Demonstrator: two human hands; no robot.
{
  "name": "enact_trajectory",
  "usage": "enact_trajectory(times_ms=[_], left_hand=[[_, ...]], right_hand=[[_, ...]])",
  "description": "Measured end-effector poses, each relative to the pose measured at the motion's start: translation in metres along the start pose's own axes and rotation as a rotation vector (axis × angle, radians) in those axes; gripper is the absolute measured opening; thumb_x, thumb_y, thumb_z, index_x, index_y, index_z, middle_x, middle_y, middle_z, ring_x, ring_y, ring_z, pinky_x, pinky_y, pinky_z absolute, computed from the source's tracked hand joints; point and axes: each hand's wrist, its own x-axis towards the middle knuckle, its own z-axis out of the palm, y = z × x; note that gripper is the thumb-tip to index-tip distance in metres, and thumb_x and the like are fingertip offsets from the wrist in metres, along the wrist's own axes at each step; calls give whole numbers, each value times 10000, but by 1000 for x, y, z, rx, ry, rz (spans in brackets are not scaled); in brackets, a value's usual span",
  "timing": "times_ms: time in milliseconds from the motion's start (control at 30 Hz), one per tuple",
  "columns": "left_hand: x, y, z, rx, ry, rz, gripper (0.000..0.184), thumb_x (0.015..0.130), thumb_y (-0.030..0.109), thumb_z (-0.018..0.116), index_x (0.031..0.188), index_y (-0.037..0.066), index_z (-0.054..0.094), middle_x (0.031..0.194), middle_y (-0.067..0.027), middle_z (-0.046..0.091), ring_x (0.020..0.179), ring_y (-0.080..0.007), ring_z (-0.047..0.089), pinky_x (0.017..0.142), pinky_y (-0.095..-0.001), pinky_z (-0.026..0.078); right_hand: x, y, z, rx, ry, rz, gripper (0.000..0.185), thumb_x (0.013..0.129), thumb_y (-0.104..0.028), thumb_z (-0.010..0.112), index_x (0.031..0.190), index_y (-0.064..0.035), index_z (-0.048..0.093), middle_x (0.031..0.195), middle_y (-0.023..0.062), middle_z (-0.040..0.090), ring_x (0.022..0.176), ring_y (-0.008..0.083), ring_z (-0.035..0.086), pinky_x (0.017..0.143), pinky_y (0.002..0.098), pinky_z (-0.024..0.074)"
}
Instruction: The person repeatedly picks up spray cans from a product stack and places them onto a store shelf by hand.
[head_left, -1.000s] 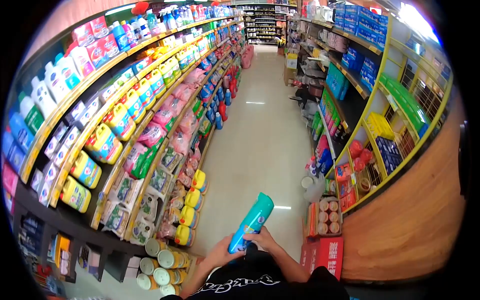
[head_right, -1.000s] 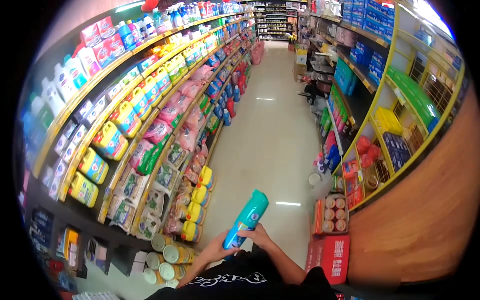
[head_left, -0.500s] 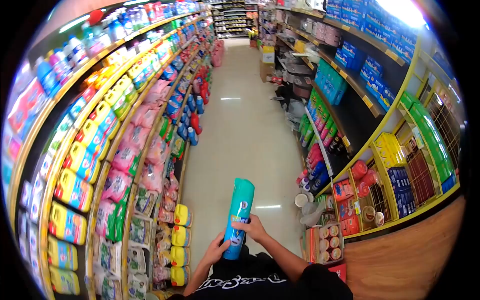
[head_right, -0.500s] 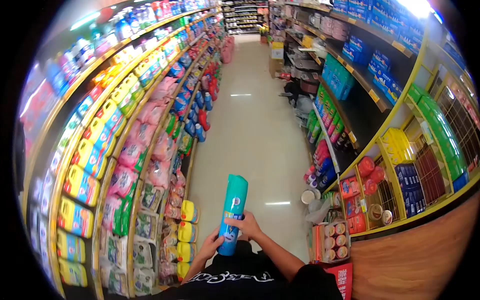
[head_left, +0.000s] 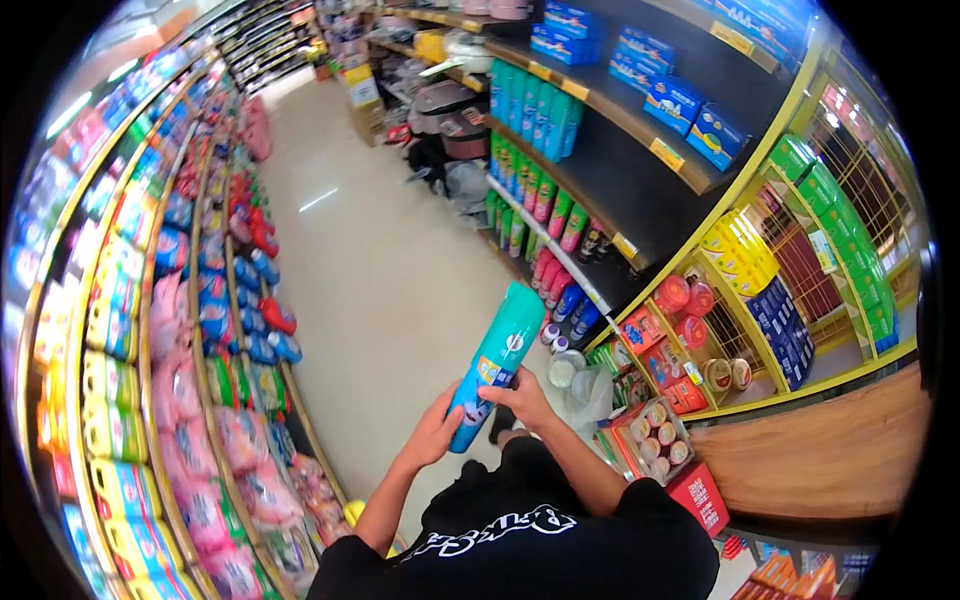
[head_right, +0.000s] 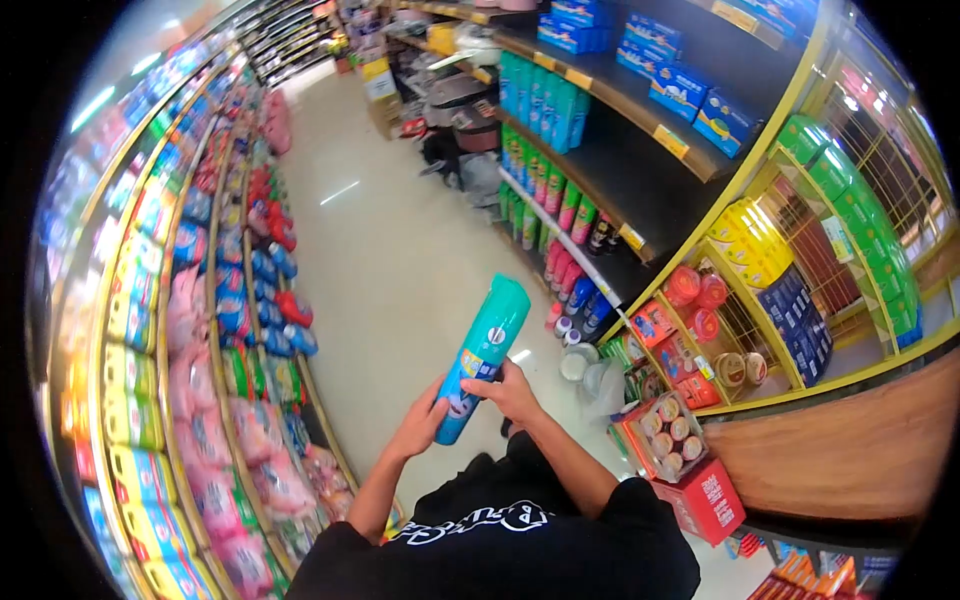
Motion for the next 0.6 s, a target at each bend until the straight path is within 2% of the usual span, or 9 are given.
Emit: enact_trajectory(times_ms=[33, 133, 167, 233, 333, 400, 533, 567, 600], left_hand=[[21, 4, -2, -6, -21, -31, 607, 964, 328, 553, 1441, 7, 357, 1321, -199, 529, 1229, -289, 519, 1050, -388, 387], [86, -3, -5, 100, -118, -57, 738, 882, 324, 689, 1451, 21, 329, 1309, -193, 534, 1198, -285, 544, 1014, -389, 427], [112, -14, -6, 120, -120, -80, 850, 810, 328, 772, 1451, 16, 309, 1291, -190, 543, 1169, -282, 564, 990, -394, 449], [162, -18, -7, 88, -146, -133, 836, 821, 334, 760, 1445, 5, 312, 1279, -187, 550, 1164, -275, 566, 990, -392, 448], [240, -13, -19, 100, -178, -149, 761, 847, 322, 736, 1413, -14, 352, 1256, -182, 565, 1149, -260, 571, 983, -383, 449], [290, -10, -28, 84, -190, -114, 720, 858, 312, 723, 1398, -13, 376, 1247, -175, 568, 1142, -253, 572, 980, -378, 449], [395, -34, -34, 359, -174, 103, 714, 848, 269, 717, 1403, -25, 376, 1274, -255, 539, 1192, -360, 540, 1006, -421, 431], [416, -42, -32, 345, -146, 37, 756, 840, 260, 718, 1428, -24, 337, 1308, -287, 504, 1225, -413, 504, 1023, -440, 416], [437, -36, -31, 321, -177, 39, 766, 842, 251, 717, 1437, -22, 322, 1315, -282, 501, 1230, -409, 504, 1024, -439, 415]], right_hand=[[15, -1, -7, 8, 50, 10, 579, 767, -188, 823, 1236, -4, 538, 1075, 80, 651, 940, 176, 628, 801, 318, 523], [65, -9, -35, 60, 163, -12, 553, 758, -165, 830, 1202, 13, 552, 1056, 92, 658, 946, 187, 641, 836, 333, 526], [85, -13, -44, 87, 194, -29, 542, 755, -159, 833, 1185, 21, 558, 1048, 98, 662, 946, 191, 646, 846, 337, 526], [125, -19, -64, 82, 242, -64, 556, 728, -199, 857, 1134, 42, 563, 1020, 121, 671, 920, 198, 659, 837, 335, 534], [192, -34, -92, -134, 405, -47, 605, 696, -261, 878, 1113, 41, 560, 1010, 133, 672, 905, 197, 661, 815, 332, 542], [231, -50, -109, -180, 478, -157, 652, 659, -297, 895, 1104, 37, 556, 1008, 132, 666, 898, 189, 655, 806, 330, 538], [288, -86, -143, -442, 678, -322, 655, 650, -272, 888, 1133, 18, 556, 1026, 124, 651, 911, 209, 643, 828, 344, 521], [300, -99, -148, -529, 739, -342, 668, 639, -276, 888, 1139, 14, 553, 1023, 130, 650, 913, 222, 642, 828, 353, 517], [313, -109, -154, -621, 802, -369, 681, 628, -279, 887, 1144, 11, 550, 1021, 136, 649, 915, 235, 641, 829, 361, 514]])
